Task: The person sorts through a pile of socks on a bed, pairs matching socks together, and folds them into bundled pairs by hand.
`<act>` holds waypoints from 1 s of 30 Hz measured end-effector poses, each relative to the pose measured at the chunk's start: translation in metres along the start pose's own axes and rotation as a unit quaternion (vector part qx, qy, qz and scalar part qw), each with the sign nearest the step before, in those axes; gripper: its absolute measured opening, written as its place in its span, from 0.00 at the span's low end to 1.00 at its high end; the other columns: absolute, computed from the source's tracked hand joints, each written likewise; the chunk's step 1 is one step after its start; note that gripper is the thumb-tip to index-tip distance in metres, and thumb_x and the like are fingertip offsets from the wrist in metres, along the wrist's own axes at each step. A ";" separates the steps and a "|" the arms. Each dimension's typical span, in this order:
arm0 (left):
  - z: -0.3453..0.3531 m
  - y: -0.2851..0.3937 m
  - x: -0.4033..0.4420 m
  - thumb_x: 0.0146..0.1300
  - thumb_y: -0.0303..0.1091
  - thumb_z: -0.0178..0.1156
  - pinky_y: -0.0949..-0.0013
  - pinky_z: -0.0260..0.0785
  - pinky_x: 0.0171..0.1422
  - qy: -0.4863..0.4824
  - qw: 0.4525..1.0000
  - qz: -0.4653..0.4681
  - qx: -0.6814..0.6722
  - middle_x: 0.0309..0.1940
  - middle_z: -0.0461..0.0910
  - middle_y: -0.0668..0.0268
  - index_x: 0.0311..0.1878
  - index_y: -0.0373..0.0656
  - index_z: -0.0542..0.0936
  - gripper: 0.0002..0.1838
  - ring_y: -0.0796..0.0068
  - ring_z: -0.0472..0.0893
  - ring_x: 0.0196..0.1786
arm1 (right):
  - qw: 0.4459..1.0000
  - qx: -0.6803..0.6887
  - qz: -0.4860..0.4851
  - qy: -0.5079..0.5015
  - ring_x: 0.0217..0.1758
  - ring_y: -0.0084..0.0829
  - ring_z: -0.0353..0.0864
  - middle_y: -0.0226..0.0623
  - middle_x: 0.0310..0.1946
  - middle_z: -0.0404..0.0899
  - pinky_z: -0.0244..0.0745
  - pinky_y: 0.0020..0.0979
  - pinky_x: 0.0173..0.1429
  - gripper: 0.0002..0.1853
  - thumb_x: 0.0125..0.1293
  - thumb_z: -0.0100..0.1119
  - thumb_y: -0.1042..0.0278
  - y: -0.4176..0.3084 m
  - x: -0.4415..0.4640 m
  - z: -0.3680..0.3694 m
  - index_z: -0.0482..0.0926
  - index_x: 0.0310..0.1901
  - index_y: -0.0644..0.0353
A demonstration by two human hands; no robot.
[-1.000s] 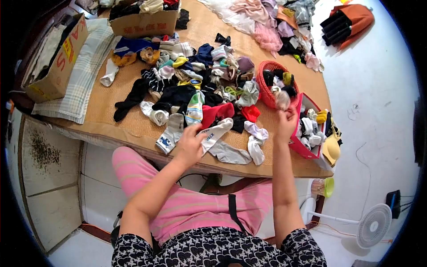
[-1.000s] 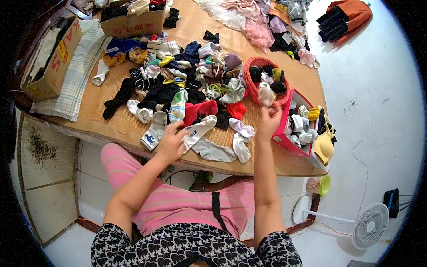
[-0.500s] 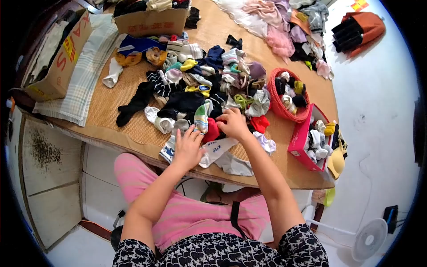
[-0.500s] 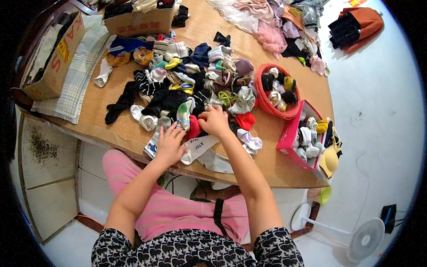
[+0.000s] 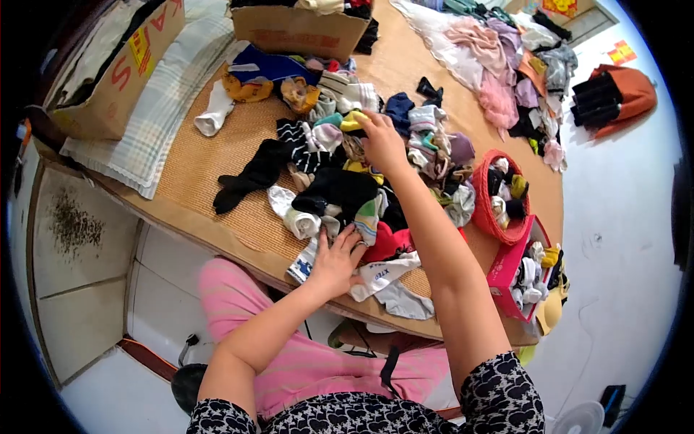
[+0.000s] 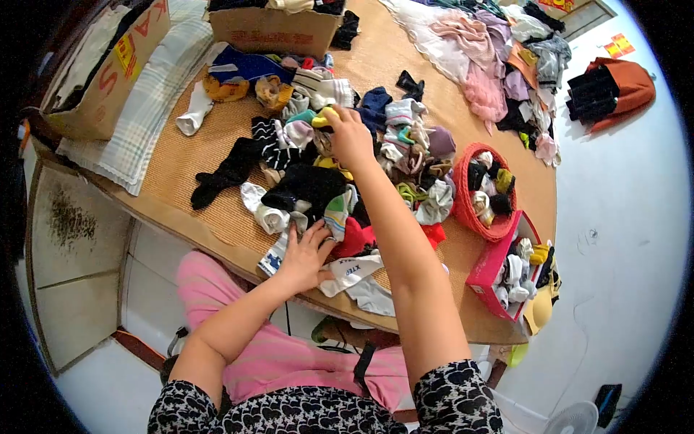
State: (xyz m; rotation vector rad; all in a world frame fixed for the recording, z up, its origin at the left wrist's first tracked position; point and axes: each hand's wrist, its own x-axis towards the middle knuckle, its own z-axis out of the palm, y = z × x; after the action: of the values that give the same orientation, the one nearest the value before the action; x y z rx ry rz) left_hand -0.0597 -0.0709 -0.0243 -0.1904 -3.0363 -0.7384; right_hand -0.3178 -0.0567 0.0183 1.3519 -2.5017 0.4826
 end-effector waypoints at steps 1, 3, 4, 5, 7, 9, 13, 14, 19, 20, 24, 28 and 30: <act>0.001 -0.002 -0.001 0.44 0.53 0.68 0.30 0.39 0.66 0.009 1.000 0.004 -0.007 0.59 0.63 0.60 0.57 0.44 0.70 0.37 0.59 0.49 0.72 | 0.999 -0.030 0.020 -0.036 0.62 0.41 0.66 0.33 0.60 0.68 0.70 0.37 0.57 0.28 0.51 0.57 0.77 0.003 0.006 0.007 0.70 0.57 0.51; 0.000 -0.005 -0.001 0.44 0.52 0.68 0.30 0.40 0.66 0.017 1.000 0.006 -0.014 0.59 0.63 0.60 0.57 0.44 0.71 0.37 0.59 0.49 0.72 | 0.992 -0.068 0.043 -0.094 0.57 0.39 0.69 0.31 0.52 0.72 0.67 0.42 0.57 0.21 0.53 0.58 0.71 0.007 0.009 0.017 0.73 0.52 0.51; -0.004 -0.005 -0.001 0.46 0.51 0.67 0.31 0.38 0.67 -0.001 1.000 0.006 -0.019 0.60 0.62 0.61 0.58 0.45 0.70 0.36 0.60 0.49 0.72 | 0.978 -0.104 0.083 -0.159 0.54 0.39 0.71 0.30 0.47 0.74 0.66 0.44 0.56 0.17 0.53 0.58 0.70 0.004 0.010 0.016 0.75 0.48 0.52; -0.007 -0.005 -0.001 0.47 0.51 0.66 0.32 0.37 0.67 -0.018 1.000 0.007 -0.024 0.61 0.62 0.61 0.59 0.47 0.70 0.36 0.62 0.48 0.72 | 0.980 -0.118 0.087 -0.133 0.51 0.38 0.72 0.30 0.42 0.75 0.66 0.44 0.53 0.12 0.54 0.58 0.68 0.005 0.009 0.017 0.77 0.42 0.53; -0.008 -0.005 0.001 0.47 0.50 0.66 0.32 0.37 0.68 -0.020 0.999 0.003 -0.036 0.61 0.62 0.62 0.59 0.47 0.70 0.35 0.62 0.49 0.72 | 0.987 -0.099 0.130 -0.004 0.44 0.39 0.74 0.32 0.32 0.76 0.67 0.43 0.45 0.03 0.55 0.58 0.67 0.010 0.007 0.014 0.78 0.29 0.55; -0.007 -0.004 0.001 0.47 0.49 0.67 0.32 0.37 0.68 -0.020 0.999 0.000 -0.046 0.61 0.62 0.62 0.58 0.47 0.70 0.35 0.62 0.49 0.72 | 0.968 -0.061 0.166 0.181 0.41 0.41 0.73 0.37 0.31 0.74 0.68 0.39 0.41 0.04 0.53 0.60 0.69 0.011 0.004 -0.009 0.76 0.30 0.56; -0.007 -0.002 0.000 0.44 0.47 0.69 0.31 0.41 0.66 0.025 0.999 0.004 -0.037 0.57 0.64 0.61 0.54 0.45 0.72 0.34 0.61 0.52 0.70 | 0.978 -0.017 0.051 0.202 0.40 0.42 0.72 0.39 0.34 0.72 0.68 0.40 0.44 0.08 0.48 0.60 0.73 -0.003 -0.033 -0.041 0.75 0.33 0.57; -0.008 0.000 0.001 0.43 0.47 0.69 0.31 0.41 0.66 0.025 0.999 -0.001 -0.032 0.58 0.63 0.61 0.54 0.45 0.71 0.34 0.61 0.52 0.70 | 0.996 0.027 0.011 0.089 0.44 0.43 0.71 0.38 0.39 0.71 0.67 0.42 0.48 0.15 0.44 0.60 0.76 -0.001 -0.045 -0.041 0.75 0.37 0.55; 0.001 0.001 0.001 0.43 0.45 0.69 0.29 0.40 0.65 0.027 0.998 -0.009 -0.051 0.59 0.60 0.62 0.55 0.51 0.72 0.33 0.60 0.49 0.71 | 0.994 -0.076 0.021 -0.073 0.48 0.42 0.69 0.35 0.42 0.70 0.66 0.40 0.44 0.18 0.44 0.60 0.74 -0.001 -0.079 -0.017 0.75 0.41 0.51; 0.000 0.001 -0.001 0.43 0.45 0.69 0.29 0.40 0.65 0.027 0.998 -0.009 -0.049 0.59 0.60 0.62 0.55 0.51 0.72 0.33 0.60 0.49 0.71 | 0.994 -0.075 0.021 -0.072 0.48 0.42 0.69 0.35 0.42 0.70 0.66 0.40 0.44 0.18 0.44 0.60 0.74 0.003 -0.081 -0.011 0.75 0.41 0.51; -0.005 0.014 -0.006 0.44 0.39 0.69 0.28 0.38 0.66 0.071 0.995 -0.005 -0.068 0.61 0.59 0.61 0.55 0.57 0.73 0.30 0.58 0.49 0.72 | 0.967 0.047 0.193 0.157 0.37 0.45 0.74 0.40 0.32 0.75 0.68 0.41 0.40 0.10 0.51 0.61 0.71 0.009 -0.079 -0.022 0.75 0.37 0.59; 0.002 0.028 -0.007 0.46 0.38 0.66 0.33 0.32 0.69 0.125 0.988 0.039 -0.077 0.68 0.53 0.62 0.56 0.60 0.73 0.29 0.59 0.46 0.73 | 0.872 0.305 0.339 0.178 0.33 0.25 0.71 0.36 0.29 0.74 0.67 0.28 0.38 0.12 0.57 0.63 0.65 0.008 -0.103 -0.080 0.77 0.36 0.66; 0.007 0.037 -0.009 0.48 0.41 0.66 0.36 0.28 0.71 0.084 0.978 0.167 -0.089 0.70 0.51 0.65 0.57 0.64 0.73 0.29 0.59 0.45 0.74 | 0.892 0.249 0.319 0.200 0.35 0.23 0.72 0.35 0.33 0.74 0.67 0.25 0.40 0.13 0.59 0.60 0.65 0.021 -0.136 -0.097 0.75 0.40 0.67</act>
State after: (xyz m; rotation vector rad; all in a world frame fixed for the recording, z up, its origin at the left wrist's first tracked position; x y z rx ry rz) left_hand -0.0466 -0.0362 -0.0136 -0.5905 -2.6794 -0.9388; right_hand -0.2563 0.0968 0.0521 0.4082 -2.4833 1.4520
